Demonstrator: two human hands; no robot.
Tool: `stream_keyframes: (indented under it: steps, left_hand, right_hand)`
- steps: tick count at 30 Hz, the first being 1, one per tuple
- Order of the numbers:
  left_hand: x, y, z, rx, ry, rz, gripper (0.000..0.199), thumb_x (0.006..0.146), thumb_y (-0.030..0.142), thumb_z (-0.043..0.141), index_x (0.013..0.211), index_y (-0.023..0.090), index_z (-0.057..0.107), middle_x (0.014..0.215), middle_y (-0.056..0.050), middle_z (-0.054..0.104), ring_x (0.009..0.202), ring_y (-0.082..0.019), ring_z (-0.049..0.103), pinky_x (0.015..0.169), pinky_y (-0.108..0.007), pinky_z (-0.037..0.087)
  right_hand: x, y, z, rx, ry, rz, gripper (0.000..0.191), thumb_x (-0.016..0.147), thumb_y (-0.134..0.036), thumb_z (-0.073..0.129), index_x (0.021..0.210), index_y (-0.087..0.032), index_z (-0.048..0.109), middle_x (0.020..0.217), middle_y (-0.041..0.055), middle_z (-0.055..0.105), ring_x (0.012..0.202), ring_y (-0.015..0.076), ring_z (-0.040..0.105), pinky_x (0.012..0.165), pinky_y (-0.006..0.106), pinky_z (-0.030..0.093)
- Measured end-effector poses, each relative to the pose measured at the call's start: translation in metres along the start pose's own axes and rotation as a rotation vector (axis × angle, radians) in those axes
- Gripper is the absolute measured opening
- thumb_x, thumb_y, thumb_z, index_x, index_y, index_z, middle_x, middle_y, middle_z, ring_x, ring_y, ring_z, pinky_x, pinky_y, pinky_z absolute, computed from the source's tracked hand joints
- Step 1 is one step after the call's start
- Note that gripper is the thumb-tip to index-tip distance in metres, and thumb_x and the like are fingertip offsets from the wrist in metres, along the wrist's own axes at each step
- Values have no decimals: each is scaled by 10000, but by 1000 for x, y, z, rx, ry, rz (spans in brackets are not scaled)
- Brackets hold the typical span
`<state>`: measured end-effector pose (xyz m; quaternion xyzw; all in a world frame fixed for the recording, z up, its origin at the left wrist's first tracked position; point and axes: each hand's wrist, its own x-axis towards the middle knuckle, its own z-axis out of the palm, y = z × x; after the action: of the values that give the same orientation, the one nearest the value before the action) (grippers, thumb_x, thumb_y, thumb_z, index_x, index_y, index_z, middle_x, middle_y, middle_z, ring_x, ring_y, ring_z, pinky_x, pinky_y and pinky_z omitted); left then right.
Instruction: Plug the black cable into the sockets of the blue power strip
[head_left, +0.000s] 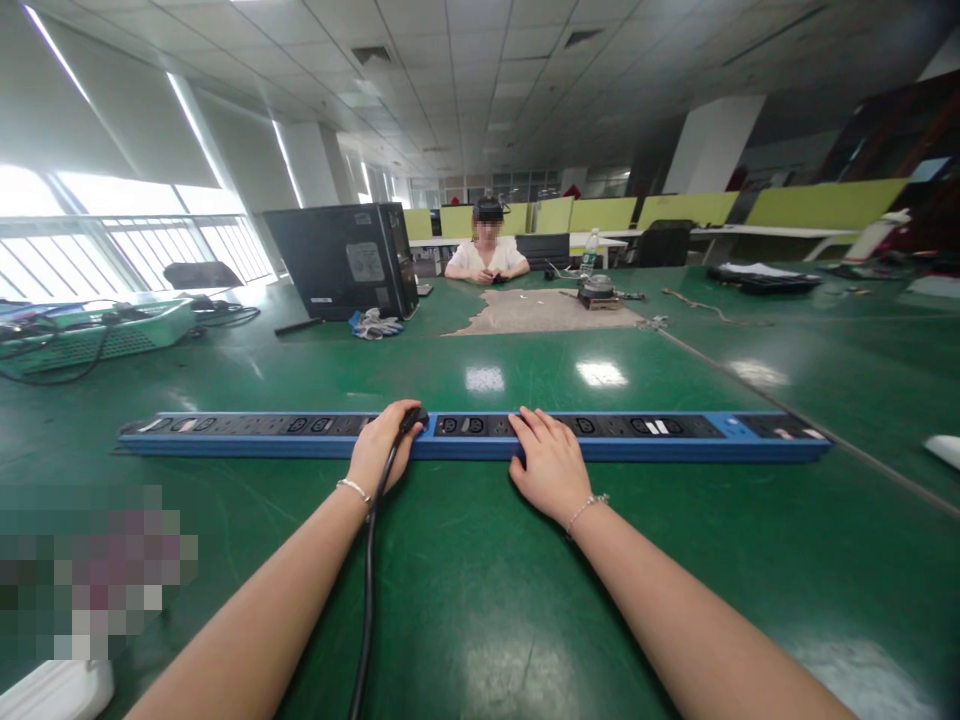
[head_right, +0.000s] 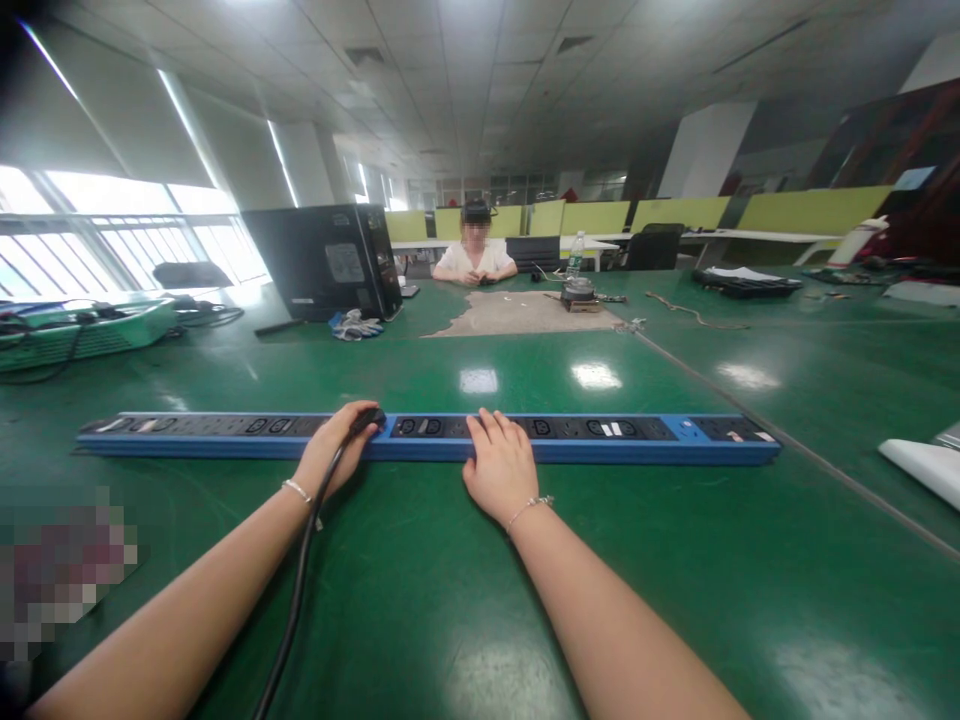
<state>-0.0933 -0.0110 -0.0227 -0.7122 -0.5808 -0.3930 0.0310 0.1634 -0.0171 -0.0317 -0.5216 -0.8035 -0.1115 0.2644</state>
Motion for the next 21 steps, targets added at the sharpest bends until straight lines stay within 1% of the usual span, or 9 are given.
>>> stream_keyframes:
  steps: [2, 6, 8, 12, 17, 21]
  left_hand:
    - [0, 0, -1, 59, -14, 31, 297, 835, 315, 464, 1119, 242, 514, 1068, -51, 626, 970, -210, 589, 869, -353, 446]
    - [0, 3, -6, 161, -88, 171, 293, 848, 303, 428, 1111, 211, 518, 1058, -74, 622, 964, -226, 584, 857, -359, 435]
    - [1, 6, -8, 198, -112, 200, 295, 850, 305, 419, 1109, 204, 520, 1051, -80, 623, 952, -231, 587, 849, -361, 433]
    - [4, 6, -10, 234, -112, 171, 292, 838, 329, 441, 1084, 206, 540, 1021, -79, 638, 921, -236, 601, 821, -357, 442]
    - [3, 3, -10, 151, -104, 95, 312, 820, 353, 481, 1093, 216, 548, 1029, -64, 638, 928, -216, 606, 823, -330, 460]
    - [4, 4, -15, 139, -156, 69, 318, 813, 364, 496, 1095, 225, 544, 1041, -55, 636, 938, -208, 602, 820, -328, 468]
  right_hand:
    - [0, 0, 0, -1, -2, -1, 526, 758, -228, 479, 1281, -174, 476, 1351, 78, 458, 1243, 235, 357, 1025, 393, 253]
    - [0, 0, -1, 0, -4, 5, 521, 764, -226, 474, 1282, -174, 476, 1349, 78, 461, 1243, 237, 357, 1025, 398, 250]
    - [0, 0, 0, 0, -5, 5, 523, 764, -225, 474, 1284, -174, 473, 1351, 77, 459, 1246, 236, 352, 1027, 398, 248]
    - [0, 0, -1, 2, -12, 2, 520, 767, -228, 471, 1284, -170, 473, 1351, 78, 459, 1248, 232, 350, 1028, 391, 247]
    - [0, 0, -1, 2, -18, 10, 513, 773, -230, 478, 1282, -167, 473, 1350, 82, 461, 1252, 229, 344, 1031, 388, 241]
    - [0, 0, 0, 6, -24, 6, 519, 771, -233, 485, 1284, -157, 470, 1350, 89, 460, 1252, 231, 345, 1029, 390, 243]
